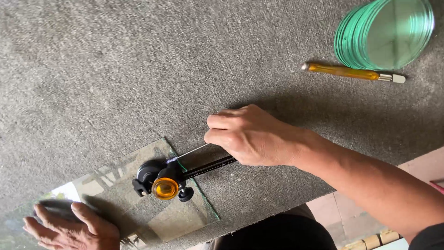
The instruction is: Cutting a circular shape from a glass pane using a specialized cutter and pliers
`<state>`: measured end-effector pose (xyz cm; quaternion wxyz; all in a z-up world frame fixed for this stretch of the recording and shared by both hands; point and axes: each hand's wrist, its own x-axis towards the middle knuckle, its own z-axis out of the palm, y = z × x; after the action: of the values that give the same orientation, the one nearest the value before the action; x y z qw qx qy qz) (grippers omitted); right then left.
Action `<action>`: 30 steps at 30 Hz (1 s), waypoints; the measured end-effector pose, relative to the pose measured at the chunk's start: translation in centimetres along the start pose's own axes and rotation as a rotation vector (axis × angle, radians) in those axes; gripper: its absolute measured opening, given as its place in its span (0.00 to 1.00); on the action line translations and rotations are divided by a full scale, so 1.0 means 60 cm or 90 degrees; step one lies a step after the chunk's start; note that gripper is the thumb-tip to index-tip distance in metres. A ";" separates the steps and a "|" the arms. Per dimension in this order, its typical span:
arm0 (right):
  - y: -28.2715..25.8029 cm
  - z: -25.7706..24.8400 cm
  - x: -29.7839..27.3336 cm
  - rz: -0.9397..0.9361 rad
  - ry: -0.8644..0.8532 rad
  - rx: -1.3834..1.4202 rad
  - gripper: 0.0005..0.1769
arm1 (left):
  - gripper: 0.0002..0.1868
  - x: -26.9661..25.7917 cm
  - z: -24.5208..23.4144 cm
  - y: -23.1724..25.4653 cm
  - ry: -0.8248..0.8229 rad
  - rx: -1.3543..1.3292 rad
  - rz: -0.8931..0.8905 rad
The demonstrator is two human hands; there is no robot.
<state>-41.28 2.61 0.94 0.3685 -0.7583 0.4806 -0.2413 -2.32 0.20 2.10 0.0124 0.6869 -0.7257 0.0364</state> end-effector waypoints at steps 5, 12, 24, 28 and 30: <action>-0.006 -0.008 0.012 -0.015 0.011 -0.024 0.07 | 0.33 0.000 0.005 0.005 0.040 -0.010 0.025; -0.026 0.001 0.082 -0.032 0.043 -0.102 0.12 | 0.44 0.003 0.036 -0.041 -0.031 -0.102 -0.215; -0.064 0.010 0.138 -0.073 0.003 -0.221 0.09 | 0.44 -0.005 0.045 -0.062 0.049 -0.170 -0.163; -0.170 -0.016 0.116 0.043 0.110 -0.233 0.09 | 0.45 -0.009 0.051 -0.066 0.056 -0.170 -0.156; -0.247 0.041 0.101 0.131 0.105 -0.202 0.09 | 0.45 -0.004 0.048 -0.071 0.062 -0.175 -0.157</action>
<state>-28.79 1.89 11.20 0.2267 -0.7314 0.6160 -0.1849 2.03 0.03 -0.63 0.1453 0.7601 -0.6326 -0.0315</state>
